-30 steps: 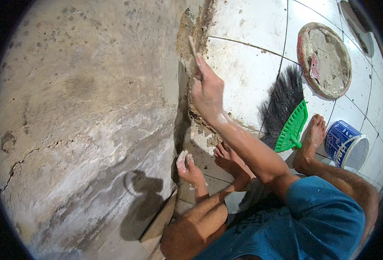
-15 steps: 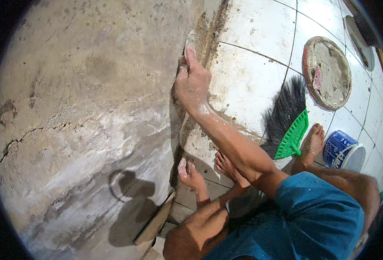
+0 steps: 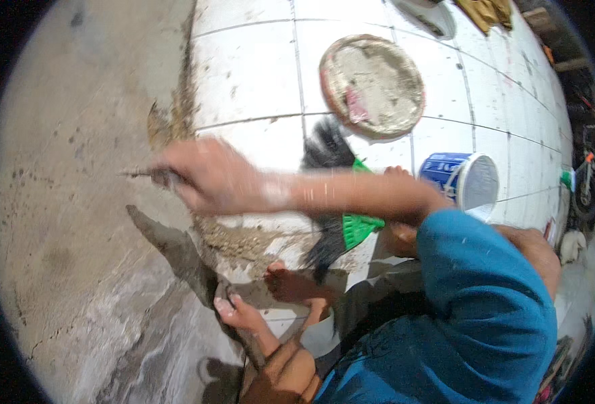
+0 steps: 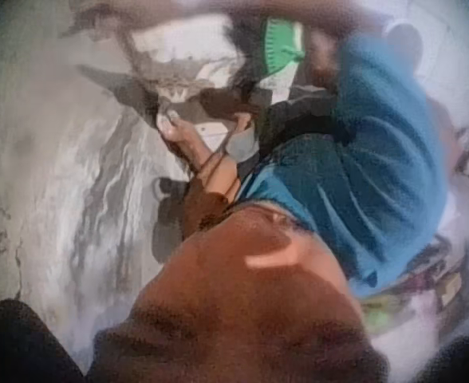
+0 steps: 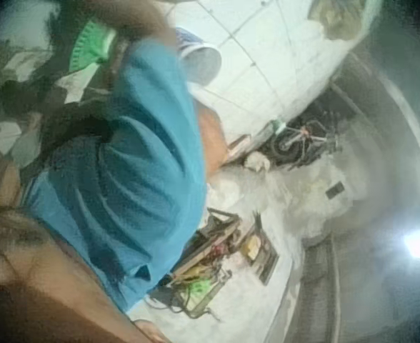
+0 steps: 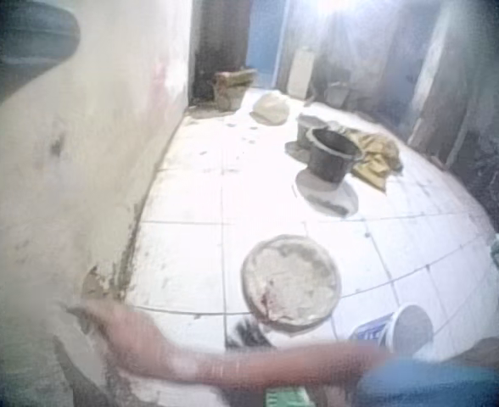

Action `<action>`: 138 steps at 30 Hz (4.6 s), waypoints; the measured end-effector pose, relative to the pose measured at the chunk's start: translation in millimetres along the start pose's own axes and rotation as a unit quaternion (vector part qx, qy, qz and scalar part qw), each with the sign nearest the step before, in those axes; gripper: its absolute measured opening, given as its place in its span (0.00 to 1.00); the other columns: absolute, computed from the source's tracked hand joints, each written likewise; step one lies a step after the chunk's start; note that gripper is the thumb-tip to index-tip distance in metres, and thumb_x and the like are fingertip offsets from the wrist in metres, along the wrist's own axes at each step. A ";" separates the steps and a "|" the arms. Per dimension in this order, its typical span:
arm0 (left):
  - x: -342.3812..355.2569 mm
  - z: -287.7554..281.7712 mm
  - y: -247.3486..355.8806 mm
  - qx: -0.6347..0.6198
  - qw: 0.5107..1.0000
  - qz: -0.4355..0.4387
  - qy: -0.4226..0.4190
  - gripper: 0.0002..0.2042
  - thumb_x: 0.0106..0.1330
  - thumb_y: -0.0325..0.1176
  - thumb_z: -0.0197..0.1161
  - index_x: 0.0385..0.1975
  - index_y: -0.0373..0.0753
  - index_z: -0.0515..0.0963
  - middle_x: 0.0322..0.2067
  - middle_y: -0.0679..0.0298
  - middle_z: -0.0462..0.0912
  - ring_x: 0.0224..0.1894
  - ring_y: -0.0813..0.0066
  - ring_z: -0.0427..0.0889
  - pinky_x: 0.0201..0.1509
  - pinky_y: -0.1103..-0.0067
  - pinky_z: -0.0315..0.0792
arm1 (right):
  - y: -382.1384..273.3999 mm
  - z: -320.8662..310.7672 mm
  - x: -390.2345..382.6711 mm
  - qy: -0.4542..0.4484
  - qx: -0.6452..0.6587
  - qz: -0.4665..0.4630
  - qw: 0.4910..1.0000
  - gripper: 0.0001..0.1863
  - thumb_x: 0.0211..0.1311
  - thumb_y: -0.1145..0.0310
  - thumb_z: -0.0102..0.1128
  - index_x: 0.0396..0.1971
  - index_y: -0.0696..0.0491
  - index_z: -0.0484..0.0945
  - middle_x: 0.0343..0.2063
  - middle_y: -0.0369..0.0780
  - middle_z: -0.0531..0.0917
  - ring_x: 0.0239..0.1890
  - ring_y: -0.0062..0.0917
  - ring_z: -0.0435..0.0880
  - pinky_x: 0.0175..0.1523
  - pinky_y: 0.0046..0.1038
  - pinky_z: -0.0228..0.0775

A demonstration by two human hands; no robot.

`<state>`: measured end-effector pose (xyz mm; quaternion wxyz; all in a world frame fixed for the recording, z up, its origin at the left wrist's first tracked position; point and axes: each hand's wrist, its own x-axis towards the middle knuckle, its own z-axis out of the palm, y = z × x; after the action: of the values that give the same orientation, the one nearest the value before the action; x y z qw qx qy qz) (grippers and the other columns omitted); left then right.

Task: The person scoops cement from a bowl using a trowel and applies it to the base of a wall. They smooth the cement along the wall-floor junction, repeatedly returning to the bowl to gather more material.

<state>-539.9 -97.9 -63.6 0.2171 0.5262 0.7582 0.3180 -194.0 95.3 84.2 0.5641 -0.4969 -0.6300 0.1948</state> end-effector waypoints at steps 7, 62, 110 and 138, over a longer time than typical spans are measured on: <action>11.3 29.0 136.7 -0.138 0.952 0.047 -0.271 0.17 0.69 0.23 0.63 0.56 0.24 0.78 0.51 0.46 0.85 0.55 0.60 0.84 0.60 0.69 0.76 | 49.7 -231.0 28.0 -0.353 -0.314 0.200 0.858 0.28 0.76 0.41 0.51 0.48 0.52 0.85 0.32 0.47 0.88 0.37 0.34 0.89 0.50 0.43 0.82; -66.8 206.1 362.4 -0.095 0.832 0.175 -0.518 0.16 0.68 0.30 0.67 0.54 0.34 0.81 0.44 0.50 0.89 0.46 0.61 0.90 0.51 0.71 0.81 | 129.1 -584.7 -91.6 -0.197 -0.616 0.368 0.669 0.17 0.57 0.65 0.64 0.47 0.51 0.78 0.40 0.46 0.86 0.48 0.45 0.86 0.50 0.46 0.79; -53.5 313.0 370.2 0.174 0.897 0.173 -0.367 0.16 0.63 0.39 0.71 0.45 0.35 0.82 0.43 0.47 0.84 0.48 0.44 0.85 0.53 0.57 0.77 | 217.7 -559.9 -192.9 0.083 -0.355 0.612 0.701 0.13 0.63 0.69 0.59 0.40 0.60 0.87 0.36 0.52 0.89 0.42 0.42 0.90 0.49 0.38 0.81; -41.2 304.6 370.1 0.041 0.936 0.094 -0.338 0.13 0.60 0.41 0.70 0.36 0.37 0.84 0.40 0.47 0.88 0.45 0.46 0.87 0.52 0.60 0.77 | 130.4 -368.6 -195.6 -0.048 -0.346 0.552 0.757 0.32 0.58 0.56 0.66 0.60 0.58 0.75 0.49 0.58 0.84 0.52 0.53 0.84 0.61 0.45 0.74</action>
<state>-79.0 31.2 -15.1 0.4078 0.6800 0.5995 0.1093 166.9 -130.2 -16.0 0.1173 -0.9097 -0.2978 0.2645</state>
